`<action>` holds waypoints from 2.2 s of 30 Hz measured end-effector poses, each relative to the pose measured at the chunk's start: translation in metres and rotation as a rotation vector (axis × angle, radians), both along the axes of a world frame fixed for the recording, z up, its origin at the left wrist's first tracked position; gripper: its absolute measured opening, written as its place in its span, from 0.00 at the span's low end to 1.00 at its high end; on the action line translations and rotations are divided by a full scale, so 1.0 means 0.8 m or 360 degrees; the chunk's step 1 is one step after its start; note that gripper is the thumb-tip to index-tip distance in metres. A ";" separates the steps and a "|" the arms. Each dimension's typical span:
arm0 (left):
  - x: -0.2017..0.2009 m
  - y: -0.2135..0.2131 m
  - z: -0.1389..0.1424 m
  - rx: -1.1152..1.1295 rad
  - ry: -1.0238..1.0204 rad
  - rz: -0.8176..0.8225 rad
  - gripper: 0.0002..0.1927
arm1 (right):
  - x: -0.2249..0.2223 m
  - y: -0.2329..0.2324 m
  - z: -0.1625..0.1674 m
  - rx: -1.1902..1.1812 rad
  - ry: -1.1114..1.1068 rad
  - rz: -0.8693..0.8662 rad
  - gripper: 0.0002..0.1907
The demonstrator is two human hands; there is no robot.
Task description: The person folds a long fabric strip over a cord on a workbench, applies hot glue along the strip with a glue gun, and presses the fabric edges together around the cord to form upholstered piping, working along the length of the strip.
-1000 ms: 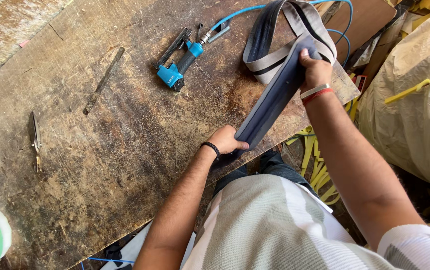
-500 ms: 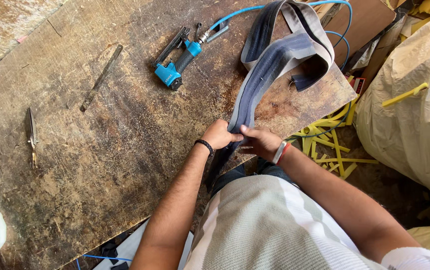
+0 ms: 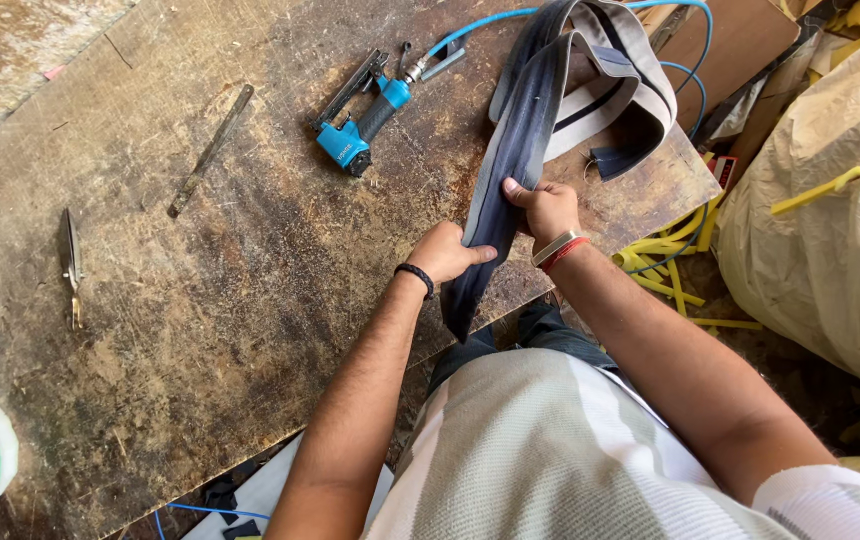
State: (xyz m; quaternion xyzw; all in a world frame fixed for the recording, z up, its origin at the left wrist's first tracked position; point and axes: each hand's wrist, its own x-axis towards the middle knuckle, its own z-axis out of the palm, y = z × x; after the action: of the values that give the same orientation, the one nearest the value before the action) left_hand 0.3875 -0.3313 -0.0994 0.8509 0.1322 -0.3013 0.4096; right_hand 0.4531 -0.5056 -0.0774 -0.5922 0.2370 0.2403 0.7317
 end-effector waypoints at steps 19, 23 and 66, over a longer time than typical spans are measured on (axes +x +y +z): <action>0.001 -0.010 -0.020 -0.0950 0.0036 0.0432 0.16 | 0.025 -0.035 0.000 0.0293 0.0007 0.0647 0.31; -0.002 -0.018 -0.026 -0.0959 0.0084 0.0526 0.15 | 0.002 -0.054 -0.012 0.0556 -0.0076 0.0819 0.39; -0.016 -0.101 -0.045 -0.0930 -0.0092 0.1050 0.18 | 0.056 -0.050 -0.014 -0.0030 -0.0302 0.0376 0.08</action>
State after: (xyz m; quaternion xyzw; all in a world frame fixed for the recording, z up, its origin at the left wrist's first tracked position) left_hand 0.3746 -0.4122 -0.1355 0.6195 0.2946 -0.1553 0.7109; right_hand 0.4983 -0.5457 -0.0888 -0.6428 0.0977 0.2655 0.7119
